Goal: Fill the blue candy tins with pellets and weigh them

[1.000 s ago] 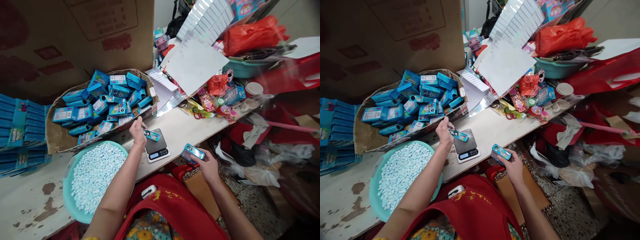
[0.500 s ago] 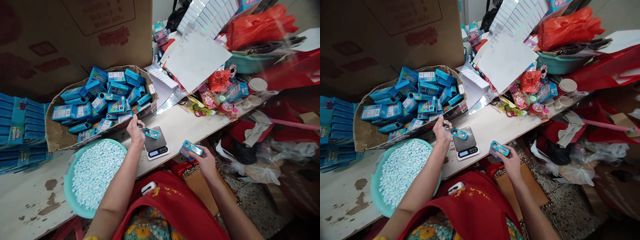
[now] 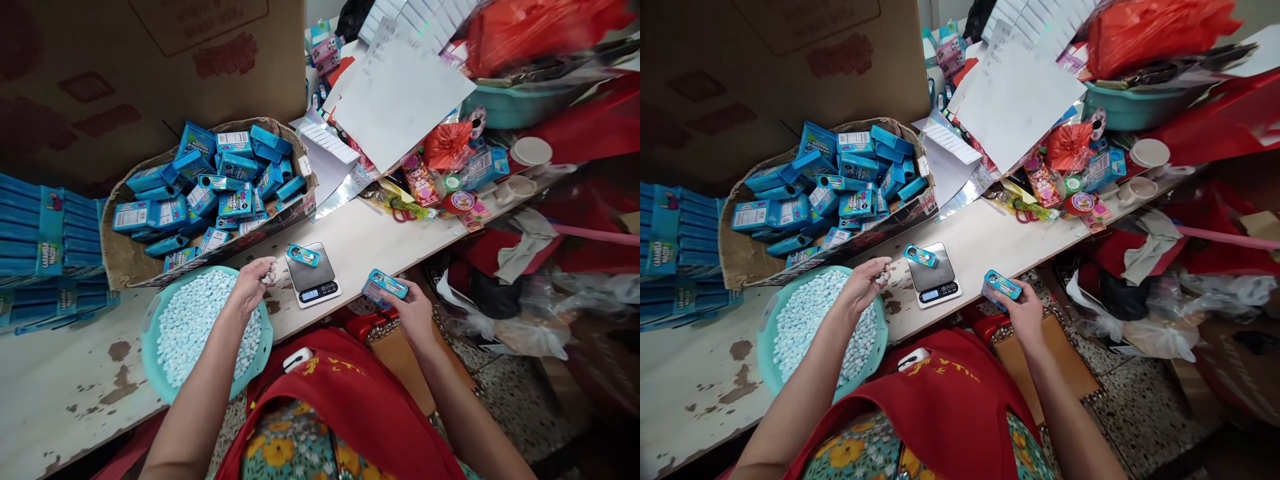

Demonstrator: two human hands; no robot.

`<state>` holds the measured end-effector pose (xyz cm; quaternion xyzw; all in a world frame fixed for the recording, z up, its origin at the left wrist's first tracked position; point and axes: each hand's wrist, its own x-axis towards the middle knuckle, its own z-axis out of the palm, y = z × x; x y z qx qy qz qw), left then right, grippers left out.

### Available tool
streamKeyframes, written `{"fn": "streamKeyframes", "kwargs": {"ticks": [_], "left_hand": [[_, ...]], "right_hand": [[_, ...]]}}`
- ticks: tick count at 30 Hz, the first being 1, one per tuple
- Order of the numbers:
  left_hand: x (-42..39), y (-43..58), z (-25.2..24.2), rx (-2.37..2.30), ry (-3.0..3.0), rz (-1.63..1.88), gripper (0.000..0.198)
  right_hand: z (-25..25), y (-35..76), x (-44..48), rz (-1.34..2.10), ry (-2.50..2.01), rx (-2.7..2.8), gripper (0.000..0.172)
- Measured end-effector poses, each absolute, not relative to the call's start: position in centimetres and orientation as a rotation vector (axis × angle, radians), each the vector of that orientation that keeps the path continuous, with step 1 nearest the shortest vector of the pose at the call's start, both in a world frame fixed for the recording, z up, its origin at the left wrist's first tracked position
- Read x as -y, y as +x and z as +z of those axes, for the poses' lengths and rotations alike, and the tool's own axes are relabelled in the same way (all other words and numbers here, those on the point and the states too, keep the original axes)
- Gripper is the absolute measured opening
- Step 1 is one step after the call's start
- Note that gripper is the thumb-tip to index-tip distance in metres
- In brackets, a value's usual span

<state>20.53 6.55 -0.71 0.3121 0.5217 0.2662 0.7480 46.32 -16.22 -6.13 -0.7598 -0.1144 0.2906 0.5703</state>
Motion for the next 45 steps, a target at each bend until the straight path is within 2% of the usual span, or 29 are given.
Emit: {"fn": "streamKeyframes", "kwargs": {"ticks": [4, 11, 15, 21, 28, 32, 38, 42, 45], "left_hand": [[-6.9, 21.1, -0.3, -1.115, 0.975, 0.321, 0.027], [-8.1, 23.7, 0.5, -1.110, 1.252, 0.266, 0.037], [-7.9, 24.8, 0.1, -1.172, 1.642, 0.288, 0.027], [-8.5, 25.9, 0.6, -1.272, 2.161, 0.018, 0.018], [-8.2, 27.6, 0.2, -1.215, 2.283, -0.059, 0.026], [-7.5, 28.2, 0.1, -1.237, 2.418, -0.165, 0.024], [-9.3, 25.5, 0.0, -1.214, 2.342, -0.092, 0.028], [-9.3, 24.5, -0.4, -1.079, 2.516, -0.264, 0.032], [-8.4, 23.8, 0.1, -1.183, 2.578, -0.339, 0.030]], "right_hand": [[-6.0, 46.1, 16.1, 0.666, -1.769, 0.290, 0.050], [-6.4, 46.0, 17.0, 0.639, -1.765, 0.283, 0.051], [-6.4, 46.2, 17.4, 0.655, -1.757, 0.246, 0.052], [-6.0, 46.4, 17.2, 0.682, -1.732, 0.230, 0.053], [-6.4, 46.3, 17.2, 0.692, -1.750, 0.246, 0.052], [-6.4, 46.4, 16.9, 0.687, -1.748, 0.253, 0.051], [-6.0, 46.7, 16.5, 0.693, -1.746, 0.238, 0.052], [-5.9, 46.6, 16.0, 0.688, -1.742, 0.251, 0.052], [-5.3, 46.1, 14.9, 0.695, -1.737, 0.287, 0.051]]}}
